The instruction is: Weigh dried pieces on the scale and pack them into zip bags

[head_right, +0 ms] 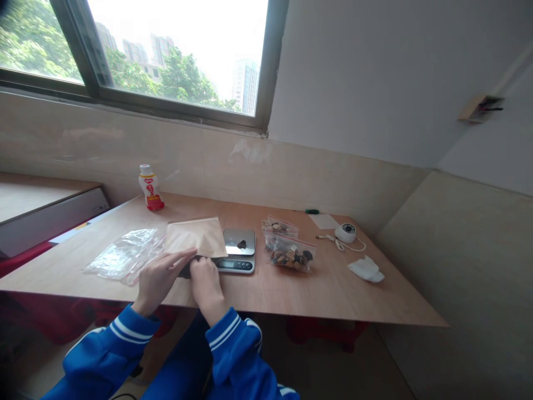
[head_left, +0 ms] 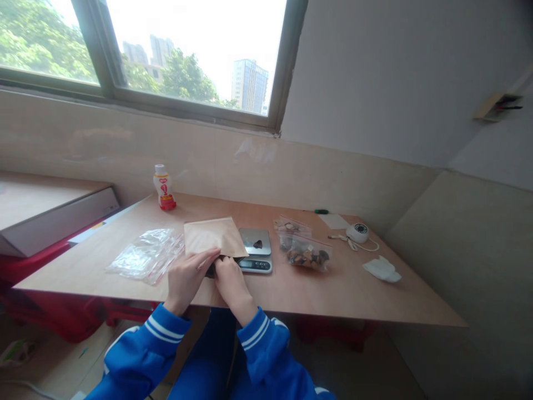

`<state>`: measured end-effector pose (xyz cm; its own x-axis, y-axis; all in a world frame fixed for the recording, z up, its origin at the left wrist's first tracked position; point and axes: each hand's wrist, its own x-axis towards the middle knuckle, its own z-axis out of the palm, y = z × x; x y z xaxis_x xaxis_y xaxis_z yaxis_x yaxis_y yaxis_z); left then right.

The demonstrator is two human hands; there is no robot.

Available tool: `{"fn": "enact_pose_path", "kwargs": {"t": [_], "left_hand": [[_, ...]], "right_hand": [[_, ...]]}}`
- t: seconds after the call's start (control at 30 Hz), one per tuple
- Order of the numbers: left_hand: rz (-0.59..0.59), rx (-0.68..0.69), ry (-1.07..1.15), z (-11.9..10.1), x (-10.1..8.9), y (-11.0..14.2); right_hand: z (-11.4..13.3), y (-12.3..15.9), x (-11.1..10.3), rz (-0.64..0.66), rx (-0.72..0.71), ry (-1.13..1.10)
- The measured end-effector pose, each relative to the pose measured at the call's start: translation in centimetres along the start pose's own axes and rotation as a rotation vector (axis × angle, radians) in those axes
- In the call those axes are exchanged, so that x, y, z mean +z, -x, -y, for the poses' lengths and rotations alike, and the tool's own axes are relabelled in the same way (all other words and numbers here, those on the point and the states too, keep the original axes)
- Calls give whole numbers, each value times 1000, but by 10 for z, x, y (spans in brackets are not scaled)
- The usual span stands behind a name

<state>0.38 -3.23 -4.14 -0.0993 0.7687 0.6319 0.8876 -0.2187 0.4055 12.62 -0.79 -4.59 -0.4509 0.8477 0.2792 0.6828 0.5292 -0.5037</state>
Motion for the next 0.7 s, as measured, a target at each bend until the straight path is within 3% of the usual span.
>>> {"fn": "enact_pose_path", "kwargs": {"t": [0.1, 0.23, 0.4, 0.53, 0.7], "left_hand": [[13, -20, -45, 1, -2, -5], [66, -60, -36, 5, -10, -15], [71, -119, 1, 11, -20, -25], [78, -141, 55, 11, -22, -29], [68, -143, 91, 9, -26, -32]], "right_hand": [[2, 13, -14, -79, -91, -81], [-11, 36, -46, -160, -200, -396], [-54, 50, -77, -341, -53, -562], [-84, 24, -69, -341, 28, -451], [-97, -26, -44, -263, 64, -124]]}}
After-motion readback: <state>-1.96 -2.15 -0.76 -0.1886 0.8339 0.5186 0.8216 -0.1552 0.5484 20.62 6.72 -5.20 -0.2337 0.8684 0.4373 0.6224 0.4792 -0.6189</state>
